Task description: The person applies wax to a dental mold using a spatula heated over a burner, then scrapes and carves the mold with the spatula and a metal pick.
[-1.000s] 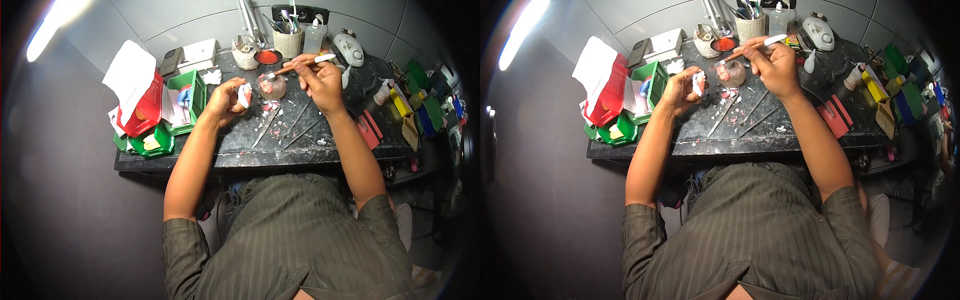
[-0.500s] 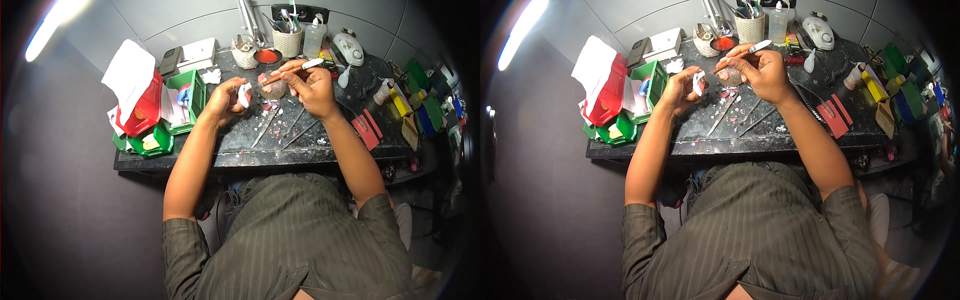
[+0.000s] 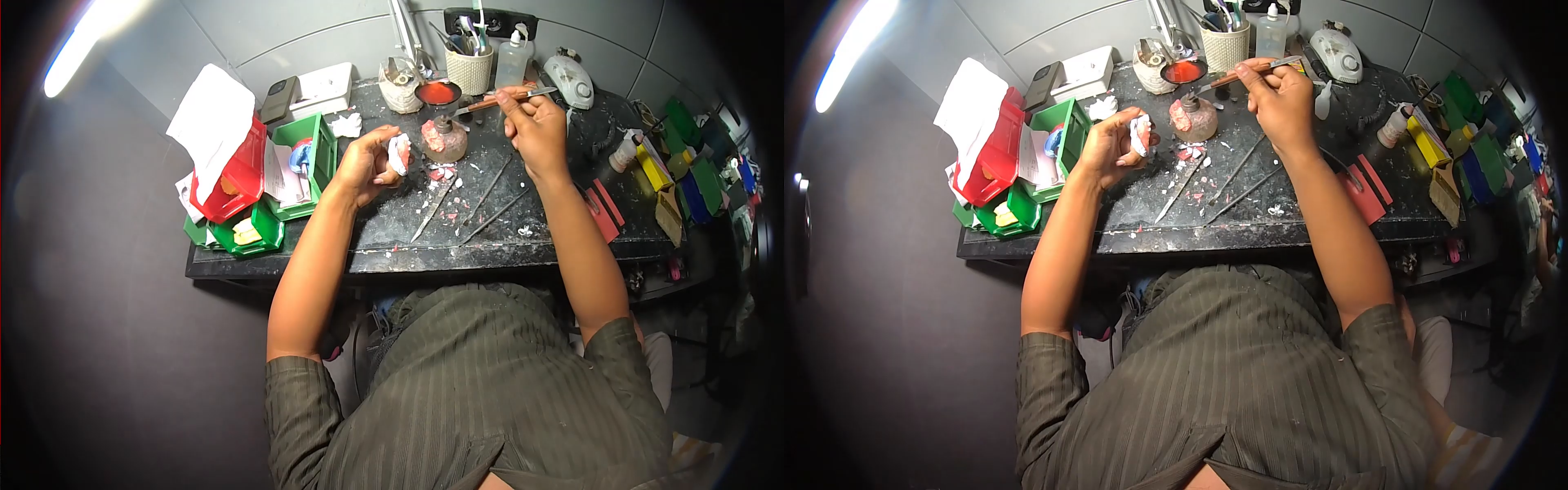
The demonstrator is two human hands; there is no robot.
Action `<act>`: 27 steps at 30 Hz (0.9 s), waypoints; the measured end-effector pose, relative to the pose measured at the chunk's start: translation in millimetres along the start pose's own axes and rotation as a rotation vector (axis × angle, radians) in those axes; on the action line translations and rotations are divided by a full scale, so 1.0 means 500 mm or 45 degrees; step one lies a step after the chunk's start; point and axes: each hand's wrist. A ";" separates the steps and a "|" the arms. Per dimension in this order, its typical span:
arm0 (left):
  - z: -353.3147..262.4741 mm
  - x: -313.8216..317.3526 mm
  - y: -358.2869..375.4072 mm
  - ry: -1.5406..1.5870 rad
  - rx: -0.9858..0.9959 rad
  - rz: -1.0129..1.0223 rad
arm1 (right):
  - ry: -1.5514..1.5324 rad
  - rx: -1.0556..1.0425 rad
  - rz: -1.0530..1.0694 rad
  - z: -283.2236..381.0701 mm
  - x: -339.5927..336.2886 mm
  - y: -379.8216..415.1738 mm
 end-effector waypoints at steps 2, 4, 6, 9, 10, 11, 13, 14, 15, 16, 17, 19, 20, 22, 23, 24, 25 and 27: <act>-0.006 0.016 0.005 -0.008 0.025 -0.091 | -0.024 0.059 -0.004 0.005 -0.001 0.001; -0.005 0.013 0.001 -0.022 0.049 -0.080 | -0.205 0.055 0.133 0.006 0.004 0.002; -0.004 0.013 0.002 -0.037 0.070 -0.071 | -0.214 0.009 0.240 0.020 0.018 0.016; -0.005 0.018 0.002 -0.113 0.120 -0.089 | -0.216 -0.062 0.392 0.023 0.037 0.033; -0.006 0.019 0.002 -0.120 0.119 -0.085 | -0.213 -0.083 0.442 0.021 0.042 0.038; -0.007 0.020 0.003 -0.128 0.119 -0.081 | -0.199 -0.077 0.449 0.023 0.046 0.042; -0.008 0.023 0.004 -0.143 0.119 -0.090 | -0.196 -0.075 0.479 0.022 0.048 0.045; -0.008 0.025 0.004 -0.157 0.119 -0.100 | -0.193 -0.072 0.508 0.021 0.048 0.045; -0.009 0.026 0.004 -0.156 0.118 -0.100 | -0.192 -0.071 0.508 0.020 0.048 0.046; -0.011 0.028 0.005 -0.176 0.115 -0.112 | -0.180 -0.077 0.507 0.019 0.048 0.046; -0.011 0.029 0.006 -0.197 0.112 -0.123 | -0.168 -0.083 0.506 0.017 0.048 0.046; -0.010 0.028 0.005 -0.205 0.112 -0.139 | -0.177 -0.118 0.512 0.012 0.050 0.045; -0.010 0.028 0.004 -0.213 0.113 -0.153 | -0.187 -0.153 0.518 0.011 0.052 0.046; -0.011 0.032 0.005 -0.244 0.111 -0.192 | -0.181 -0.162 0.501 0.011 0.057 0.050; -0.010 0.034 0.005 -0.275 0.107 -0.231 | -0.176 -0.171 0.484 0.010 0.059 0.052; -0.009 0.034 0.004 -0.275 0.106 -0.231 | -0.176 -0.170 0.484 0.009 0.060 0.052; -0.007 0.035 0.003 -0.294 0.109 -0.272 | -0.161 -0.160 0.460 0.008 0.060 0.052; -0.008 0.038 0.004 -0.315 0.110 -0.311 | -0.147 -0.149 0.433 0.000 0.057 0.050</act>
Point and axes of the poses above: each hand's wrist, its own y-axis away from the middle knuckle, its own x-axis out of the palm, z = x × y, and after that the axes turned 10 degrees about -y, right-handed
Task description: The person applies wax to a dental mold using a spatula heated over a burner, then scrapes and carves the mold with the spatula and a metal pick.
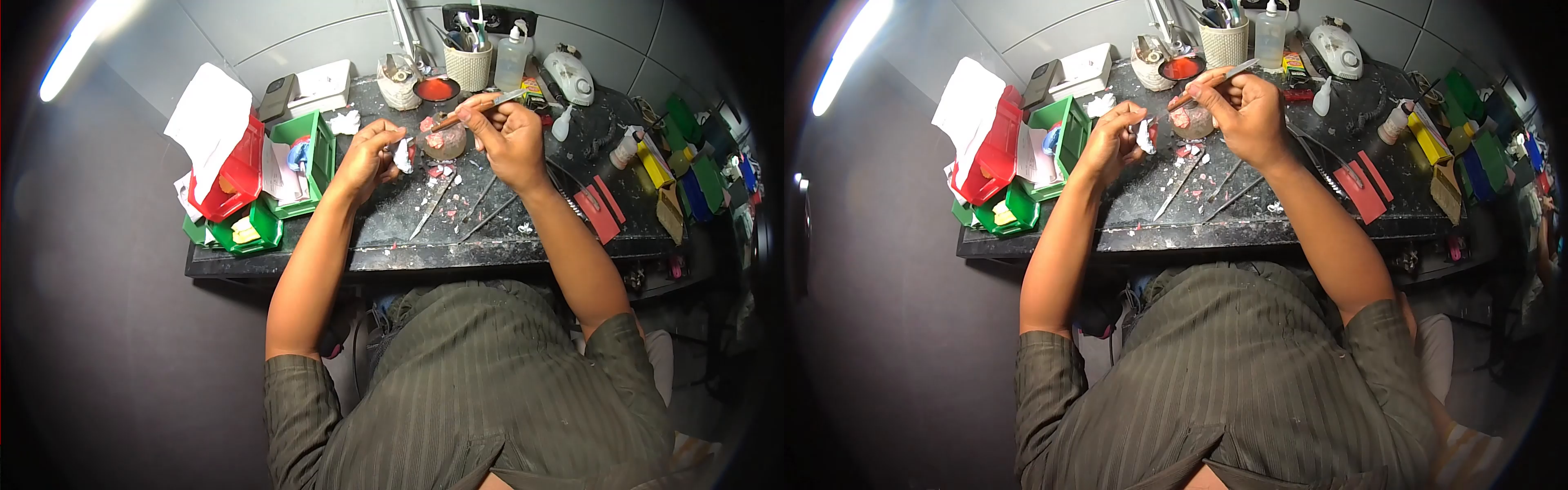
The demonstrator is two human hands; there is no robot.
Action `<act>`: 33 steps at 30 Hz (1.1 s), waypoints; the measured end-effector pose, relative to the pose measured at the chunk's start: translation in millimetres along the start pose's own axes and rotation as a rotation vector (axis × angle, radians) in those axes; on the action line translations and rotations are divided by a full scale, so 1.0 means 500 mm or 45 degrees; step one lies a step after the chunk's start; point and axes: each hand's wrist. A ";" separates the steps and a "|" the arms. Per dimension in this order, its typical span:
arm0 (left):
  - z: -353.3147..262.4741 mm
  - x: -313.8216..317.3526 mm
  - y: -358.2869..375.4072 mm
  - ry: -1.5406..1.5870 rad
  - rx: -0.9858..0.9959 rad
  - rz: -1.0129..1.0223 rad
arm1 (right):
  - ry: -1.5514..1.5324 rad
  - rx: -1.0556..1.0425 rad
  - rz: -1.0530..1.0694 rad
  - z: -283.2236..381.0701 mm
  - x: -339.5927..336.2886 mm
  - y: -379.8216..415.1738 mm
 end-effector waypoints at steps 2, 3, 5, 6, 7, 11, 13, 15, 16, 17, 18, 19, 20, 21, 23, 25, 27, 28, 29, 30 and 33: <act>-0.008 0.005 0.006 -0.030 0.017 0.010 | 0.128 0.036 -0.132 -0.012 -0.011 -0.003; -0.008 0.004 0.006 -0.031 0.017 0.011 | 0.128 0.036 -0.133 -0.009 -0.010 -0.004; -0.007 0.001 0.004 0.011 0.041 0.031 | 0.050 0.042 -0.190 0.002 -0.009 -0.005; -0.006 0.000 0.004 0.013 0.041 0.032 | 0.051 0.043 -0.189 0.004 -0.011 -0.006; -0.006 -0.001 0.004 0.034 0.045 0.034 | 0.084 0.019 -0.239 0.005 -0.015 -0.008; 0.008 -0.011 -0.006 0.132 0.110 0.062 | 0.263 -0.093 -0.450 0.001 -0.041 -0.020; 0.011 -0.010 -0.008 0.154 0.141 0.079 | 0.293 -0.135 -0.459 -0.008 -0.058 -0.025; 0.014 -0.011 -0.009 0.175 0.171 0.093 | 0.292 -0.125 -0.458 -0.011 -0.064 -0.024; 0.015 -0.013 -0.011 0.164 0.177 0.109 | 0.292 -0.124 -0.458 -0.010 -0.063 -0.024; 0.016 -0.015 -0.012 0.153 0.184 0.124 | 0.284 -0.124 -0.455 -0.008 -0.059 -0.025; 0.017 -0.017 -0.013 0.151 0.184 0.123 | 0.275 -0.123 -0.451 -0.007 -0.057 -0.025; 0.018 -0.019 -0.014 0.153 0.184 0.134 | 0.274 -0.123 -0.452 -0.009 -0.058 -0.025; 0.020 -0.021 -0.015 0.155 0.183 0.144 | 0.272 -0.125 -0.453 -0.010 -0.058 -0.026; 0.022 -0.022 -0.016 0.155 0.182 0.145 | 0.271 -0.126 -0.455 -0.011 -0.059 -0.026; 0.025 -0.023 -0.019 0.151 0.183 0.149 | 0.280 -0.111 -0.446 -0.007 -0.059 -0.025; 0.028 -0.026 -0.020 0.154 0.184 0.156 | 0.288 -0.097 -0.437 -0.006 -0.058 -0.024; 0.028 -0.026 -0.019 0.158 0.186 0.161 | 0.259 -0.090 -0.426 -0.008 -0.056 -0.024; 0.026 -0.026 -0.018 0.152 0.175 0.174 | 0.259 -0.088 -0.424 -0.008 -0.055 -0.023; 0.025 -0.026 -0.016 0.147 0.163 0.185 | 0.267 -0.111 -0.411 -0.007 -0.053 -0.020; 0.024 -0.025 -0.014 0.150 0.162 0.183 | 0.275 -0.134 -0.396 -0.003 -0.049 -0.018; 0.021 -0.021 -0.011 0.130 0.158 0.204 | 0.223 -0.213 -0.203 0.017 -0.021 -0.003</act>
Point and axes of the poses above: each hand's wrist, its own y-axis away from the middle knuckle, its own x-axis out of the palm, z = x × y, and after that the axes turned 10 degrees about -y, right-handed
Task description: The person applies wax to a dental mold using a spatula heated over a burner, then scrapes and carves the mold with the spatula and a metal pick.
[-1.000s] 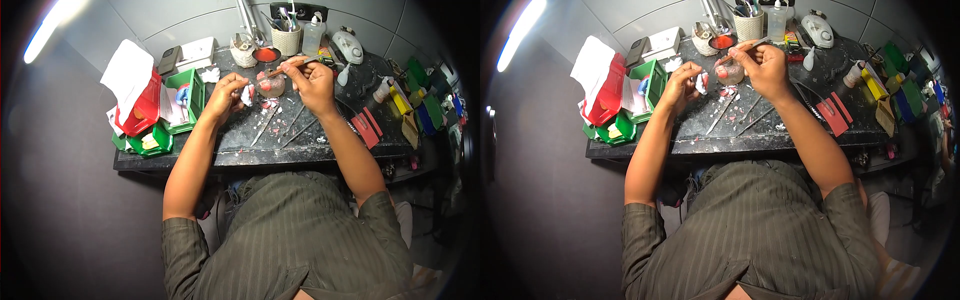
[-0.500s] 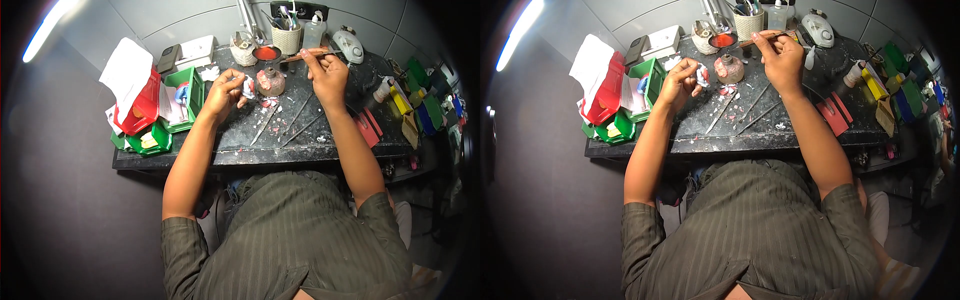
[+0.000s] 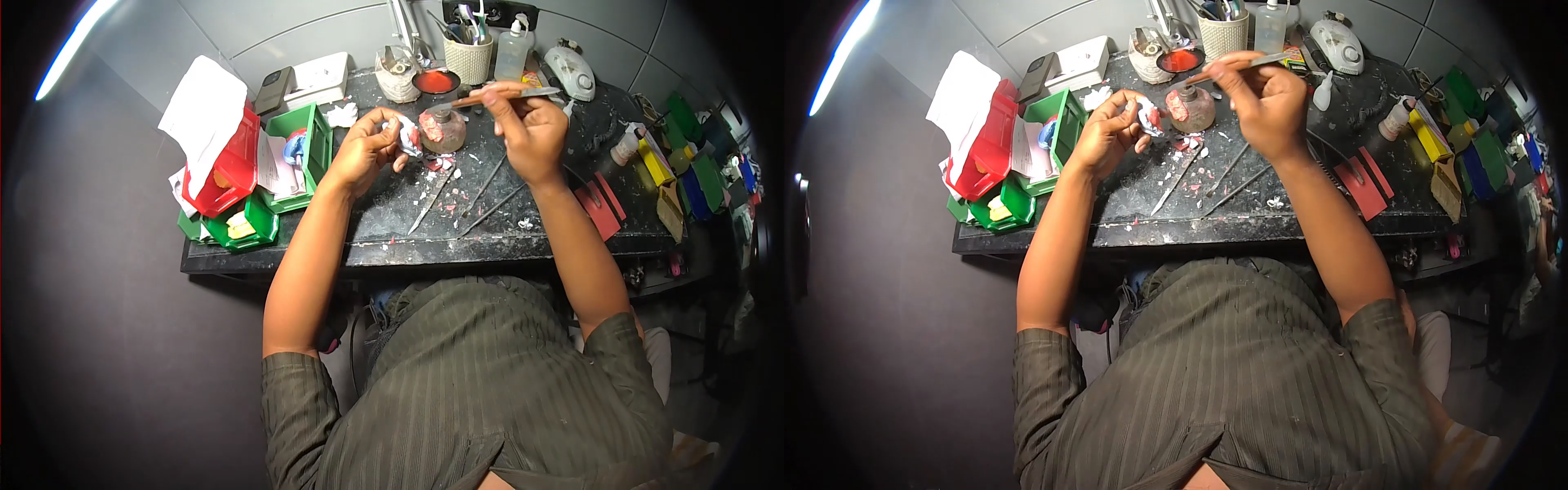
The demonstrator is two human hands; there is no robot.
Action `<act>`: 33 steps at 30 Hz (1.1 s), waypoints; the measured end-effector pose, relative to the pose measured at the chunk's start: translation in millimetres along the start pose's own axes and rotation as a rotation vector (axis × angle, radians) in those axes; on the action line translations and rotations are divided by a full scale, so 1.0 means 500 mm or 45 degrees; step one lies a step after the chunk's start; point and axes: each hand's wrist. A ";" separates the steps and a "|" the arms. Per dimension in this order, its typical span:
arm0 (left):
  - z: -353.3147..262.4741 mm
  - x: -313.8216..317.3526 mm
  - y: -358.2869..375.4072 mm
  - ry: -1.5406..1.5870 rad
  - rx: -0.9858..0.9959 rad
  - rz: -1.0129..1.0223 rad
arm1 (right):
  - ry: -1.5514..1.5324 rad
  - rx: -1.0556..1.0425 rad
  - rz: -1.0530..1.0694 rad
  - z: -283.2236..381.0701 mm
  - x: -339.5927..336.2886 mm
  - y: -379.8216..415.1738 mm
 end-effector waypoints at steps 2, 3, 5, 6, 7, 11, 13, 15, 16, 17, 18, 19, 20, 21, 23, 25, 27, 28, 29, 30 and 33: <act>-0.002 0.001 0.002 -0.036 0.002 0.035 | 0.005 -0.025 0.103 0.026 0.014 0.011; -0.004 0.002 0.003 -0.036 0.001 0.033 | -0.060 -0.053 0.160 0.034 0.025 0.014; -0.007 0.006 0.004 -0.053 -0.025 0.006 | -0.019 -0.148 0.266 0.022 0.025 0.015; -0.007 0.006 0.004 -0.052 -0.025 0.008 | -0.017 -0.148 0.265 0.023 0.025 0.016; -0.008 0.006 0.004 -0.047 -0.029 0.006 | -0.004 -0.133 0.274 0.025 0.026 0.018; 0.001 -0.003 0.000 -0.019 -0.028 0.016 | 0.027 -0.160 0.303 0.021 0.026 0.020; 0.000 -0.001 0.000 -0.009 -0.028 0.002 | 0.059 -0.168 0.311 0.016 0.023 0.020; 0.001 0.000 0.000 0.001 -0.029 -0.010 | 0.094 -0.174 0.317 0.019 0.023 0.021; 0.002 -0.002 0.000 -0.012 -0.028 -0.005 | 0.086 -0.135 0.309 0.027 0.027 0.021; 0.003 -0.002 0.000 -0.025 -0.029 0.001 | 0.076 -0.095 0.300 0.032 0.030 0.021; 0.003 -0.001 0.000 -0.026 -0.030 0.001 | 0.076 -0.095 0.298 0.031 0.030 0.021; 0.001 0.001 0.000 -0.039 -0.039 -0.001 | 0.028 -0.066 0.286 0.029 0.030 0.021; 0.000 0.002 0.000 -0.053 -0.047 -0.004 | -0.021 -0.038 0.273 0.028 0.030 0.020; -0.001 0.000 0.000 -0.055 -0.047 -0.004 | -0.022 -0.039 0.272 0.028 0.029 0.019; -0.002 -0.007 0.001 -0.012 -0.082 0.094 | -0.172 0.006 0.221 0.030 0.027 0.016; -0.003 -0.007 0.001 -0.020 -0.087 0.092 | -0.171 0.022 0.240 0.039 0.028 0.015; -0.003 -0.005 0.001 -0.028 -0.093 0.092 | -0.169 0.039 0.258 0.041 0.029 0.016; -0.004 -0.004 0.001 -0.035 -0.094 0.086 | -0.108 0.002 0.275 0.039 0.029 0.016; -0.004 -0.004 0.001 -0.041 -0.095 0.079 | -0.046 -0.036 0.293 0.038 0.029 0.017; -0.002 -0.005 0.001 -0.042 -0.095 0.080 | -0.046 -0.036 0.293 0.036 0.030 0.017; 0.002 -0.010 -0.001 -0.007 -0.098 0.060 | -0.093 -0.034 0.294 0.034 0.032 0.018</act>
Point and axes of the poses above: each hand's wrist, its own y-axis away from the middle knuckle, its own x-axis out of the palm, z = x × y, and after that the axes turned 10 degrees about -y, right-handed
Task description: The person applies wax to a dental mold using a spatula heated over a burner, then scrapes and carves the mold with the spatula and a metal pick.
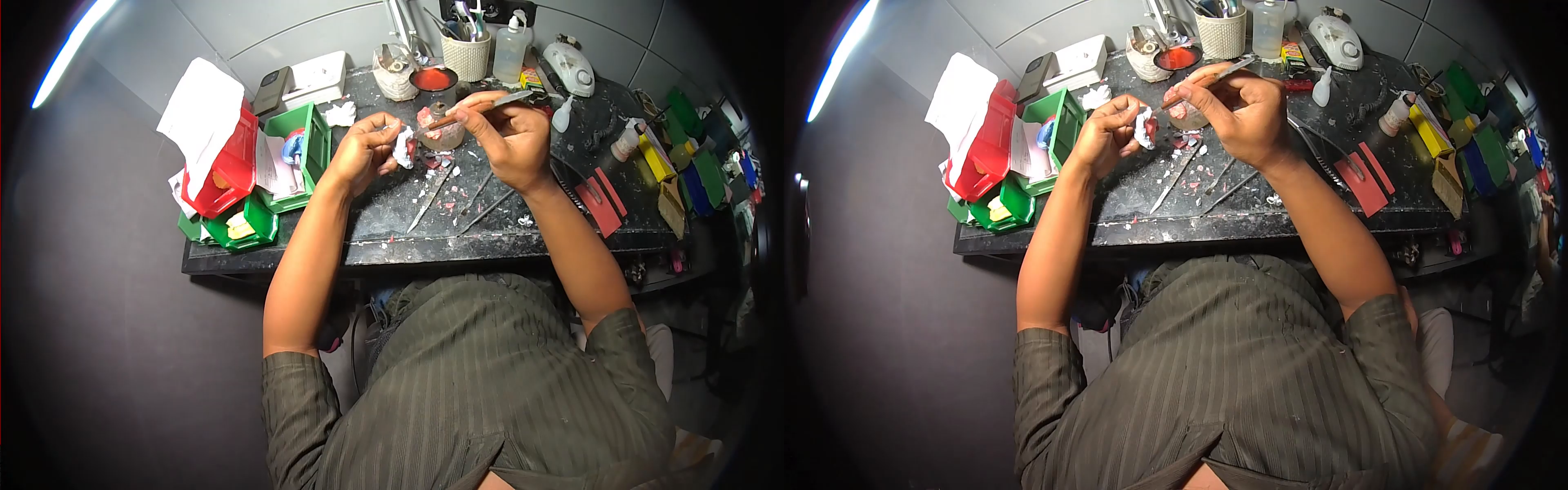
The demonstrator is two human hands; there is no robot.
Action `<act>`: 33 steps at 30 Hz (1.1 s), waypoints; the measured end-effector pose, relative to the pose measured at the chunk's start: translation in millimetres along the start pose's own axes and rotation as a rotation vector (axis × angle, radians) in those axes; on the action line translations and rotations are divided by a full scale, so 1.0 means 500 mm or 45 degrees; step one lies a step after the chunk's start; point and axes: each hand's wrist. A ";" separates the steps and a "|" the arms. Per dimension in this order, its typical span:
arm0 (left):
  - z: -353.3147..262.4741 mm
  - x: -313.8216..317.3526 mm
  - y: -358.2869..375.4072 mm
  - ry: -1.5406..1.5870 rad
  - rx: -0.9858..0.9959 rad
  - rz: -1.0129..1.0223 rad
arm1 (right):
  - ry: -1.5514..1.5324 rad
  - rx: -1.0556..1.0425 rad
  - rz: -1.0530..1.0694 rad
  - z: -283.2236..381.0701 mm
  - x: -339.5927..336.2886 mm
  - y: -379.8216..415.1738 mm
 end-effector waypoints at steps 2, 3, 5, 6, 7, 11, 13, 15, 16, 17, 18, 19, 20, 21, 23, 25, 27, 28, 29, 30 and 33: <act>0.001 0.002 -0.001 -0.016 -0.017 -0.051 | 0.044 0.013 0.019 0.003 0.000 0.001; -0.001 0.005 -0.001 -0.016 -0.017 -0.051 | 0.045 0.013 0.019 0.003 0.001 0.001; -0.006 0.011 0.002 -0.038 -0.010 -0.069 | -0.058 0.014 -0.003 0.003 0.004 0.000; -0.007 0.011 0.003 -0.038 -0.009 -0.070 | -0.058 0.014 -0.002 0.001 0.004 -0.001; -0.008 0.010 0.003 -0.033 -0.007 -0.054 | -0.056 0.019 -0.017 -0.001 0.004 0.000; -0.009 0.011 0.002 -0.038 -0.001 -0.036 | 0.005 0.021 -0.014 0.004 0.006 -0.001; -0.004 0.005 0.001 -0.036 -0.002 -0.041 | -0.039 0.034 -0.038 -0.001 0.007 0.001; -0.003 0.003 0.000 -0.035 -0.002 -0.044 | -0.080 0.045 -0.064 -0.002 0.006 0.002; -0.003 0.003 0.000 -0.039 0.012 -0.039 | -0.069 0.049 -0.060 -0.002 0.005 0.002; -0.004 0.004 0.000 -0.044 0.026 -0.034 | -0.057 0.052 -0.056 -0.001 0.004 0.002; -0.004 0.004 0.000 -0.045 0.026 -0.034 | -0.058 0.051 -0.057 -0.002 0.004 0.002; -0.005 0.005 0.000 -0.040 0.036 -0.027 | -0.085 0.039 -0.062 -0.004 0.004 0.002; -0.005 0.006 0.000 -0.034 0.045 -0.020 | -0.112 0.027 -0.068 -0.005 0.004 0.001; -0.004 0.004 -0.001 -0.035 0.046 -0.020 | -0.112 0.026 -0.068 -0.002 0.005 0.000; 0.003 0.000 -0.004 0.004 0.022 -0.053 | -0.023 0.059 -0.053 0.010 0.004 -0.001; -0.003 0.005 -0.002 0.001 0.031 -0.027 | -0.030 0.041 -0.058 0.004 0.003 -0.002; -0.006 0.007 0.000 -0.003 0.038 -0.001 | -0.039 0.024 -0.064 0.001 0.004 -0.001; -0.007 0.007 0.000 0.009 0.040 0.000 | -0.014 0.012 -0.056 0.000 0.005 0.000; -0.007 0.007 0.000 0.021 0.043 0.001 | 0.012 0.000 -0.048 0.000 0.005 0.000; -0.005 0.007 0.000 0.022 0.042 0.001 | 0.012 0.000 -0.048 0.000 0.005 0.002; -0.004 0.005 -0.001 0.017 0.042 -0.022 | -0.006 0.023 -0.041 0.001 0.005 0.003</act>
Point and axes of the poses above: each hand's wrist, its own y-axis away from the middle knuckle, its own x-axis out of the palm, z = x × y, and after that the axes turned 10 degrees about -y, right-handed
